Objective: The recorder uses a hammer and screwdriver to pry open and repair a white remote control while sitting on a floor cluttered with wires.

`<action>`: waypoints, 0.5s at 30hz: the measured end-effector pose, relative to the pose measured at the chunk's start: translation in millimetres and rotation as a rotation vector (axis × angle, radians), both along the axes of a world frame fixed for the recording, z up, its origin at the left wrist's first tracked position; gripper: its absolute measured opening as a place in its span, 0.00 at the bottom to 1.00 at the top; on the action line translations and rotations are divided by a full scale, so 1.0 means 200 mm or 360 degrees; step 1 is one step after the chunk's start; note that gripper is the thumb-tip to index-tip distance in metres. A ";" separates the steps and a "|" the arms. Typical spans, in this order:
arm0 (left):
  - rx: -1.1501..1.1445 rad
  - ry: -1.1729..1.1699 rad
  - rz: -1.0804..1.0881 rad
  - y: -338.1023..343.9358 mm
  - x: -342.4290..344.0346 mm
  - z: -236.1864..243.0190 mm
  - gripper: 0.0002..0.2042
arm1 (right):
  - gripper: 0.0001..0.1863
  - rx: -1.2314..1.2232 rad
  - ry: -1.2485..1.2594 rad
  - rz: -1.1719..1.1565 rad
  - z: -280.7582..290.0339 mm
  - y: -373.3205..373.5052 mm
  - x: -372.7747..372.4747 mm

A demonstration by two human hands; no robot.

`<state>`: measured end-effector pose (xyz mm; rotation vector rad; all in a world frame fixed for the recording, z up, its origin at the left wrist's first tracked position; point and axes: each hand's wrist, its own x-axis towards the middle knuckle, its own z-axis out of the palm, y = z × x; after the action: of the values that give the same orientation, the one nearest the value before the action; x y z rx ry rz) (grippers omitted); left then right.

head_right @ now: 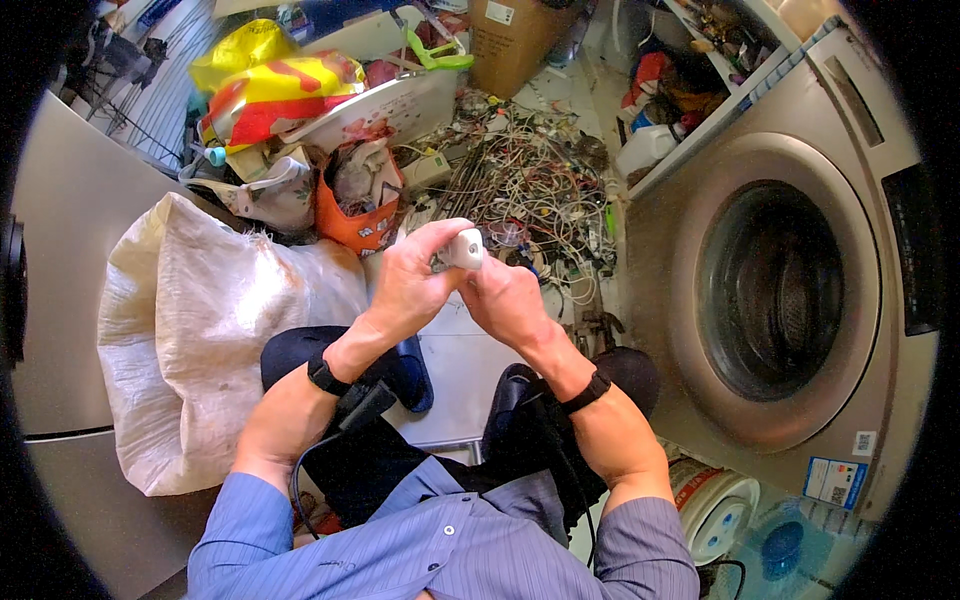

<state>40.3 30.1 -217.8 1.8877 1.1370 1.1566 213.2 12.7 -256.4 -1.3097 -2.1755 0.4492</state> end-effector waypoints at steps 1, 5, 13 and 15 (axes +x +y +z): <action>0.0000 -0.0009 -0.0002 0.00 0.00 0.00 0.22 | 0.14 -0.0052 0.0056 -0.0079 0.02 0.00 0.00; 0.0189 0.0133 0.0098 0.02 -0.02 0.01 0.20 | 0.21 -0.0273 0.0596 0.0016 0.20 -0.01 -0.01; 0.0945 0.0688 0.0199 0.00 -0.02 0.05 0.21 | 0.14 -0.0767 0.1329 -0.0082 0.17 0.01 0.07; 0.0841 0.0637 0.0175 0.01 -0.05 0.09 0.21 | 0.13 -0.0784 0.1310 -0.0068 0.20 0.00 0.08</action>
<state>31.0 32.6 -200.1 2.5778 1.2387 1.2633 228.5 12.5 -216.4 -1.1077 -1.3794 1.3023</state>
